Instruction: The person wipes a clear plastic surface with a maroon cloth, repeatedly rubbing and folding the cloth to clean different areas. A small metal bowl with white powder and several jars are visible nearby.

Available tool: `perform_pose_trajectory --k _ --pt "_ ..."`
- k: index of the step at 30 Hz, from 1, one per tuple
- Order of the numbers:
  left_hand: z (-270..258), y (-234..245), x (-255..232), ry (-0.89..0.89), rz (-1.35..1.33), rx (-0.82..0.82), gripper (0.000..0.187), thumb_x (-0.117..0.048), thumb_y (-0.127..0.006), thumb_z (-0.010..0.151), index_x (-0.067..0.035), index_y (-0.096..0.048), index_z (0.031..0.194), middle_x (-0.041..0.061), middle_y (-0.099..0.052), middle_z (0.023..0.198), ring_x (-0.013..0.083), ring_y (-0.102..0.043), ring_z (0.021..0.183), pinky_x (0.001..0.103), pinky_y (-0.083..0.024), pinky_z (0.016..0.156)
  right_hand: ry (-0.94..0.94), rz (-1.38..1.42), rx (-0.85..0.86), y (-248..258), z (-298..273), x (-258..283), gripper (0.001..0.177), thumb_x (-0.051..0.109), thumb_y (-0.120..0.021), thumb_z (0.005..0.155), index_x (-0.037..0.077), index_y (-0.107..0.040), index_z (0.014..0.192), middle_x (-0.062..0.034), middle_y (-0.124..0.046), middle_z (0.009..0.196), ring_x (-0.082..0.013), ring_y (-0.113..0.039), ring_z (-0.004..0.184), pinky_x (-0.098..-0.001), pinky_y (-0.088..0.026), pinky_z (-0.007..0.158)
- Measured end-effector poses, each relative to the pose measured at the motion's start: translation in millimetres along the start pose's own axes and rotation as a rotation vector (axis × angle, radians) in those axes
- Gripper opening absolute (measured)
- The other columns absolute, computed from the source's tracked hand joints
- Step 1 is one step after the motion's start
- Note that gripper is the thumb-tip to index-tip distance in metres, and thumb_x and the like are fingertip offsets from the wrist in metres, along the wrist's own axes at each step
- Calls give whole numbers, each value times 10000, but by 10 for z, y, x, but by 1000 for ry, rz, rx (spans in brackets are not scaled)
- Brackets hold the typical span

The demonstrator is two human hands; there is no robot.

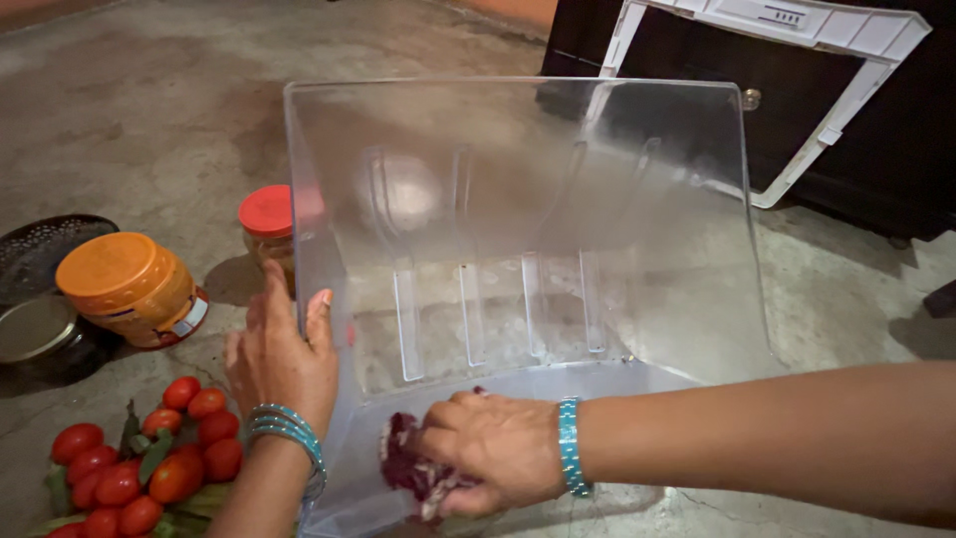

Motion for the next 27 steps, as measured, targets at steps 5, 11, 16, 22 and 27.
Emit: perform_pose_trajectory --k 5,11,16,22,27 --pt "72 182 -176 29 -10 0 881 -380 -624 972 -5 -158 1618 263 -398 1556 400 -438 1381 570 -281 1152 -10 -79 13 99 -80 -17 747 500 -689 880 -1 -529 1411 -204 -611 1270 -391 -582 1152 -486 -479 967" --pt "158 361 -475 -199 156 -89 964 -209 -667 873 36 -79 1597 264 -93 1679 352 -100 1558 516 -156 1249 -2 -108 5 -17 -31 -20 757 513 -706 842 -1 -554 1376 -220 -611 1261 -395 -590 1129 -480 -513 933" --pt "-262 157 -769 -550 543 57 866 -38 -592 832 -90 -227 1615 147 -156 1705 242 -142 1567 400 -185 1271 102 -222 -76 -175 -60 76 770 460 -736 801 -32 -566 1367 -225 -622 1253 -383 -614 1111 -484 -528 901" --pt "-518 18 -515 -488 -166 273 524 -97 -510 864 -28 -533 1384 181 -475 1538 315 -373 1492 470 -244 1241 0 -155 -39 -77 16 -16 749 433 -740 723 -44 -592 1281 -235 -624 1157 -395 -609 1064 -489 -543 867" --pt "-694 -99 -419 -321 -214 475 546 -263 -494 927 -35 -487 1423 189 -450 1532 347 -349 1456 497 -250 1165 21 -151 -134 6 38 -113 662 442 -736 748 -60 -608 1159 -249 -619 1136 -407 -604 1040 -489 -541 864"
Point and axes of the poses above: each hand's wrist, its own z-axis towards the middle knuckle, its own y-axis out of the back of the hand, x = y × z, the point moved 4 cm from there along z, towards the middle knuckle
